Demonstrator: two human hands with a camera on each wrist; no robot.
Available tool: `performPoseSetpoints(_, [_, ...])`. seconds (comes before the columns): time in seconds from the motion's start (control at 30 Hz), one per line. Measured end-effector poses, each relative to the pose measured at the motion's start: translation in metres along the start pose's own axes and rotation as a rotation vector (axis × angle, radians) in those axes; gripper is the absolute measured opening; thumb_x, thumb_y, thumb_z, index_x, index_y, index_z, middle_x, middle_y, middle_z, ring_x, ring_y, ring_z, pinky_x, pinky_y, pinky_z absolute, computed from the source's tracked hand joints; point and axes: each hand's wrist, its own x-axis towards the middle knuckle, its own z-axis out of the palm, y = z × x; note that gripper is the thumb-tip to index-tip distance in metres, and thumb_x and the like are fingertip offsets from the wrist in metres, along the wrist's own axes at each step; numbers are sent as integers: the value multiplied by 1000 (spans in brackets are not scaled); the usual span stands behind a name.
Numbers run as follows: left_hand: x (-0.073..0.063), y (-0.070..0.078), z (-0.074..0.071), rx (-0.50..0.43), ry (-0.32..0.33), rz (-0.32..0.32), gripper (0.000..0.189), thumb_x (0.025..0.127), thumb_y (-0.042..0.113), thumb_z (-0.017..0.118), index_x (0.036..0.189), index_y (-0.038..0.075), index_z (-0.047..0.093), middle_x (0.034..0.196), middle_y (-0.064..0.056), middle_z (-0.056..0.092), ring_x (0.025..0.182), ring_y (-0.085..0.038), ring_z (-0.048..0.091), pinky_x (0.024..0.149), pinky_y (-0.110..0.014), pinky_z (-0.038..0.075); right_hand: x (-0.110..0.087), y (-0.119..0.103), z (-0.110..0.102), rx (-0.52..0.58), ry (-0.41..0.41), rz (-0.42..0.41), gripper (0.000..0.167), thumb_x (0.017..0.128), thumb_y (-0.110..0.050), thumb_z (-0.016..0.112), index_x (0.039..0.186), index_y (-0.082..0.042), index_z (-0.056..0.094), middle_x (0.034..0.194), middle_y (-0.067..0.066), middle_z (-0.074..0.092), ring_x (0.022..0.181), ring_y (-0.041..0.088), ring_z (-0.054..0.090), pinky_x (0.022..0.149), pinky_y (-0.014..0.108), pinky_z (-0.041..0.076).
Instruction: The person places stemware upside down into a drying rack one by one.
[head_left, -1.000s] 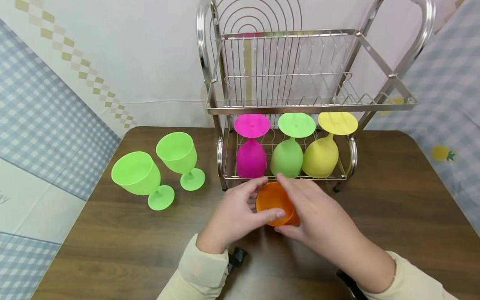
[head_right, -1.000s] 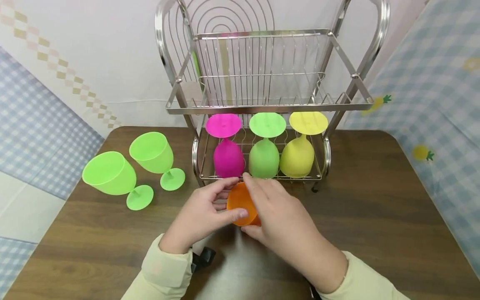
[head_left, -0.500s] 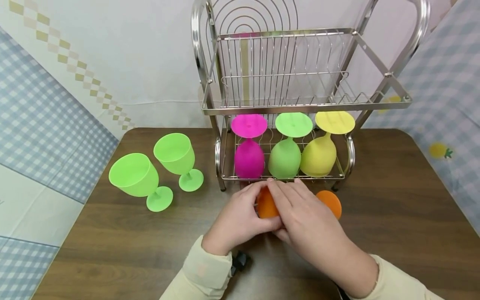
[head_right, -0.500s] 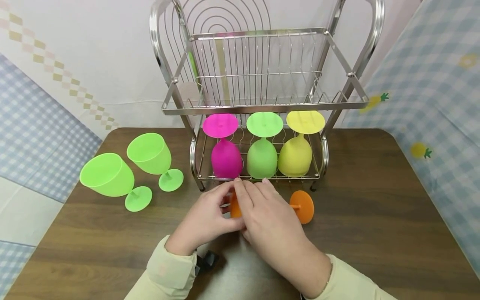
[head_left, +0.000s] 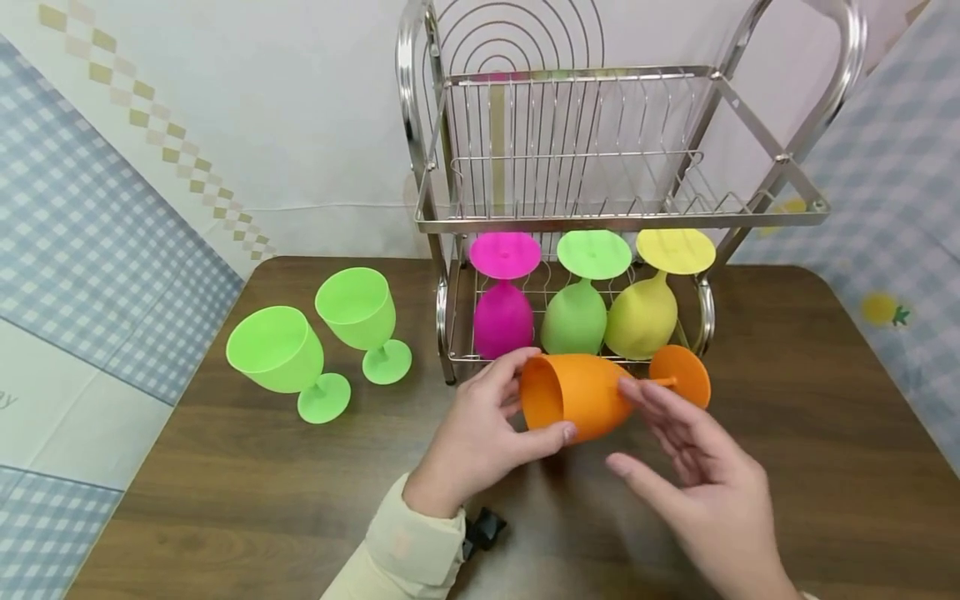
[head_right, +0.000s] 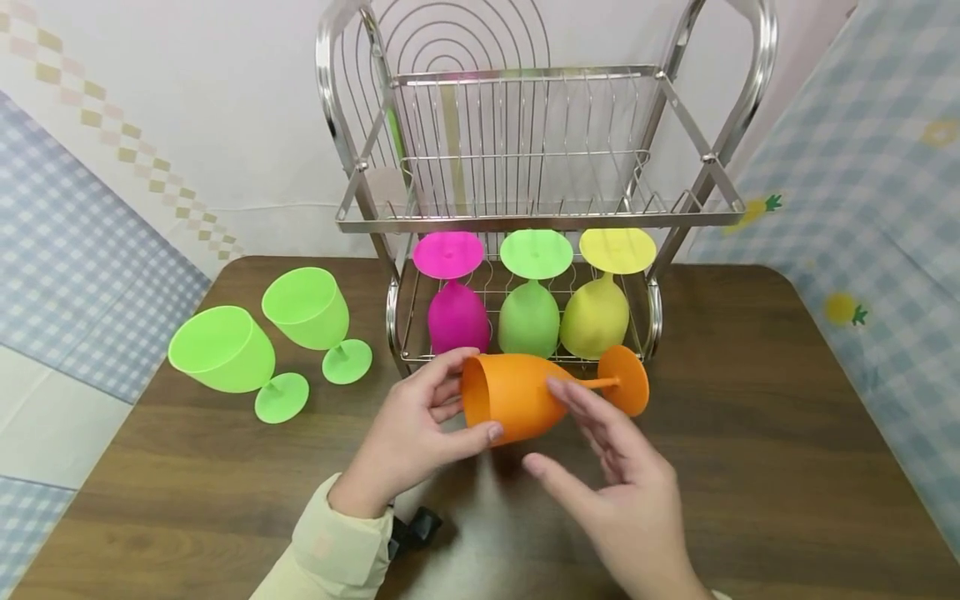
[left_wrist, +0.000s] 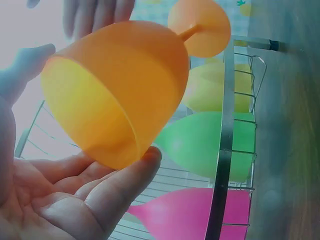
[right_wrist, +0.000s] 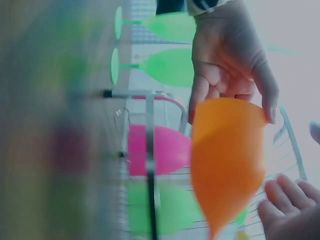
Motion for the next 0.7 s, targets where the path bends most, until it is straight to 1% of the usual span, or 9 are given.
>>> performPoseSetpoints(0.03, [0,1,0,-9,7,-3,74,77,27,89,140,14,53,130,4,61,118,-12,63,96,-28,53,-5,4,-2,131,52,28,54,80,29,63,132,19,51,128,26,64,122,29,62,104,34,47])
performPoseSetpoints(0.07, [-1,1,-1,-18,11,-4,74,76,26,89,140,14,53,130,4,61,118,-12,63,97,-28,53,-9,8,-4,256,95,67,44,86,28,55,130,19,52,125,26,65,119,31,63,103,37,48])
performPoseSetpoints(0.13, [-2,3,-2,-28,18,-5,74,76,27,89,140,16,53,130,5,61,118,-12,63,98,-29,52,-17,18,-8,496,169,183,30,99,17,43,126,15,56,120,23,68,114,32,65,103,39,49])
performPoseSetpoints(0.2, [-3,4,-2,-34,20,0,73,76,26,89,140,17,53,130,5,61,118,-12,63,98,-30,52,-23,27,-9,731,220,348,30,108,0,35,124,6,59,119,18,67,115,30,64,106,40,48])
performPoseSetpoints(0.3, [-5,5,-3,-34,19,11,75,76,26,89,141,17,53,131,6,61,118,-11,62,98,-29,52,-24,39,-6,1019,244,565,34,111,-21,34,131,-3,54,134,12,57,127,25,55,111,37,43])
performPoseSetpoints(0.37, [-6,5,-2,-32,16,18,76,76,26,89,142,16,53,132,6,61,119,-11,62,97,-29,53,-21,42,1,1107,242,644,40,110,-30,35,140,-7,47,147,8,45,138,22,44,114,35,39])
performPoseSetpoints(0.47, [-7,6,-2,-29,5,28,76,76,27,88,142,15,52,133,6,60,119,-11,62,97,-28,53,-15,42,14,1139,248,640,45,109,-35,37,148,-13,39,155,3,36,140,18,37,117,33,34])
performPoseSetpoints(0.6, [-5,6,-1,-51,1,39,74,76,24,88,141,15,52,132,5,61,119,-11,62,97,-29,53,-9,42,27,1201,276,565,38,109,-29,38,143,-14,45,145,2,49,127,18,47,116,31,34])
performPoseSetpoints(0.7, [-4,6,-1,-48,5,49,74,76,22,88,141,14,52,131,4,61,118,-11,62,98,-28,53,-6,43,30,1223,312,575,35,108,-28,41,139,-14,49,136,2,56,120,18,52,112,30,40])
